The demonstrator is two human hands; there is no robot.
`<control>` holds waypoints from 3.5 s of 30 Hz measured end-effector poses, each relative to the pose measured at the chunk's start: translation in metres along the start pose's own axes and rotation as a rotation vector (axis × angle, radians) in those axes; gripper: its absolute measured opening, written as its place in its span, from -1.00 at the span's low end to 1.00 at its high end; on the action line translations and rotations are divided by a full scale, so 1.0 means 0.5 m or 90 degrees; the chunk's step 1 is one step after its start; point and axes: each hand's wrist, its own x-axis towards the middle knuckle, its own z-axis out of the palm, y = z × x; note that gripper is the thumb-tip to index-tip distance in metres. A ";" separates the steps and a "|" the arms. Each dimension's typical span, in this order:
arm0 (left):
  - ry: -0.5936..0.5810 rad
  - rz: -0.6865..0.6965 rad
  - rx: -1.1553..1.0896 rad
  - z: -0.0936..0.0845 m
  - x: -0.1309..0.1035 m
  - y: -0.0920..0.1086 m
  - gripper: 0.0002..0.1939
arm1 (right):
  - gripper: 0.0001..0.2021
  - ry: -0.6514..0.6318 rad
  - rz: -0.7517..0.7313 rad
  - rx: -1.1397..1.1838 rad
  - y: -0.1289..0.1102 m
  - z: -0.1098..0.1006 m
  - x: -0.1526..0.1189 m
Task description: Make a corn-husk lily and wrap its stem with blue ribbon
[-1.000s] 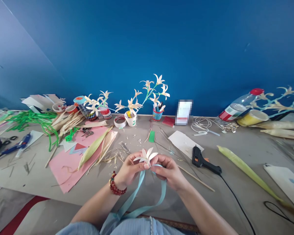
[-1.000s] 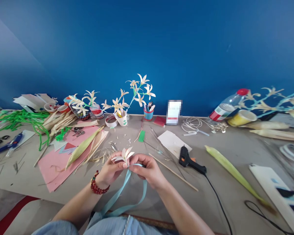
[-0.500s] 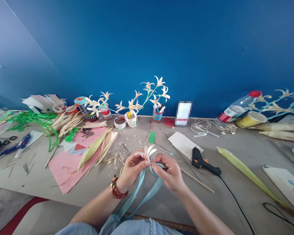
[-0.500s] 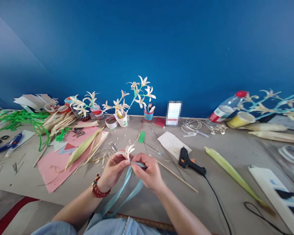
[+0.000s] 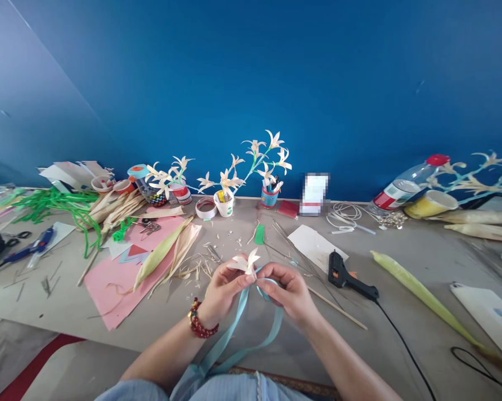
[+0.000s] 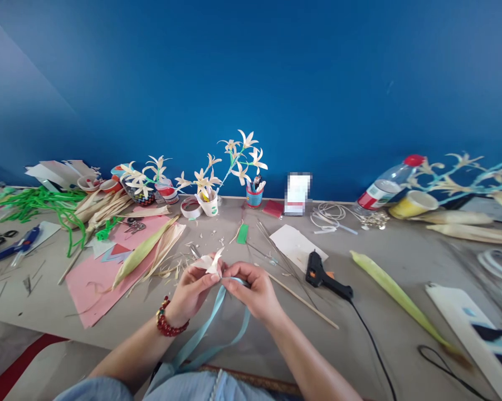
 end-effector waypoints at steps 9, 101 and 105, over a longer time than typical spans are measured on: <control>-0.032 -0.028 0.036 0.000 0.003 0.013 -0.82 | -0.71 -0.051 0.061 0.071 0.008 -0.013 0.006; 0.016 -0.043 0.116 -0.012 0.009 -0.009 -0.84 | -0.74 0.057 -0.017 -0.101 0.008 -0.021 0.009; 0.018 -0.052 0.104 -0.011 0.008 -0.008 -0.84 | -0.75 0.052 0.000 -0.058 0.006 -0.019 0.010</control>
